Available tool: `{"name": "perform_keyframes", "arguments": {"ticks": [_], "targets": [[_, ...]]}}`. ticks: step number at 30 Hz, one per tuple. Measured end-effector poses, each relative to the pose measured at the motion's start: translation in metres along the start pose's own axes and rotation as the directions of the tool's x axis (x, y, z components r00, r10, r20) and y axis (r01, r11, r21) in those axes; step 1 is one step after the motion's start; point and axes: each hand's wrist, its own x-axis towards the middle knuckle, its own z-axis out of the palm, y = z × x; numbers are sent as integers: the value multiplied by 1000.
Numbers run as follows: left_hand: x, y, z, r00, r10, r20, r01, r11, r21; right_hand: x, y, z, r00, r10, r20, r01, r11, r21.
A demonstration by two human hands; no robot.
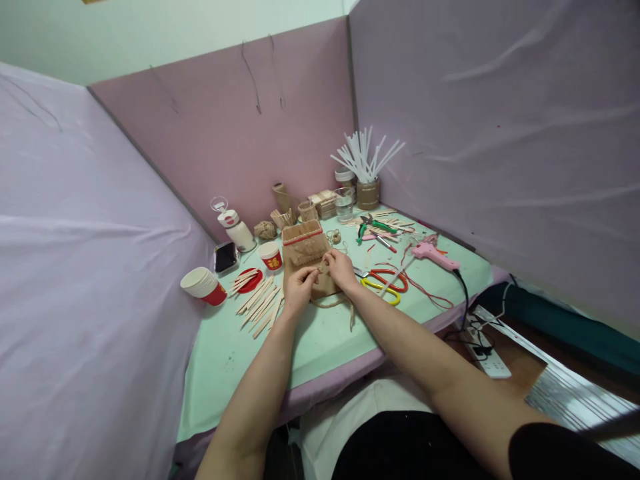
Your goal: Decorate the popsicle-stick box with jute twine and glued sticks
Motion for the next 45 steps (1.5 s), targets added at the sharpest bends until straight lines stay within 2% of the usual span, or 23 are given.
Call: {"name": "perform_keyframes", "arguments": {"ticks": [4,7,9,11,14,18,24,26,29,31,34,38,42,45], "targets": [[0,0,-1,1000,-9,-9,9,1000,24,-1,0,-1,1000,-6,0,6,1000,8],[2,-1,-3,995,-31,-93,36,998,52,-5,-6,-1,997,-79,-12,80,996,45],[3,-4,-5,986,-41,-164,54,996,76,-9,-11,0,986,-163,19,161,984,74],[4,-6,-6,977,-37,-208,61,992,110,-14,-16,0,958,-274,87,265,959,105],[3,-8,-5,976,-5,-217,39,987,155,-18,-19,1,898,-417,142,405,908,105],[2,-8,-3,981,24,-193,14,981,191,-17,-16,3,872,-473,126,467,881,75],[4,-11,-3,982,-10,-191,38,989,144,-11,-10,8,906,-388,168,370,920,129],[4,-12,-4,984,-13,-180,36,991,128,-10,-11,9,937,-305,169,269,941,205],[5,-13,-3,986,-16,-164,33,994,101,-11,-15,9,967,-117,226,29,933,360],[6,-13,-2,986,-28,-166,43,995,88,-12,-17,8,954,-28,299,-116,884,454],[6,-14,-1,983,-58,-176,71,995,68,-13,-19,7,934,14,356,-218,813,540],[5,-14,0,984,-84,-156,98,992,82,-13,-19,7,939,52,339,-237,814,531],[4,-14,0,990,-36,-133,55,988,146,-12,-18,6,972,0,234,-111,879,464],[4,-14,0,993,-18,-116,36,987,159,-11,-17,6,983,-63,171,-21,893,449]]}}
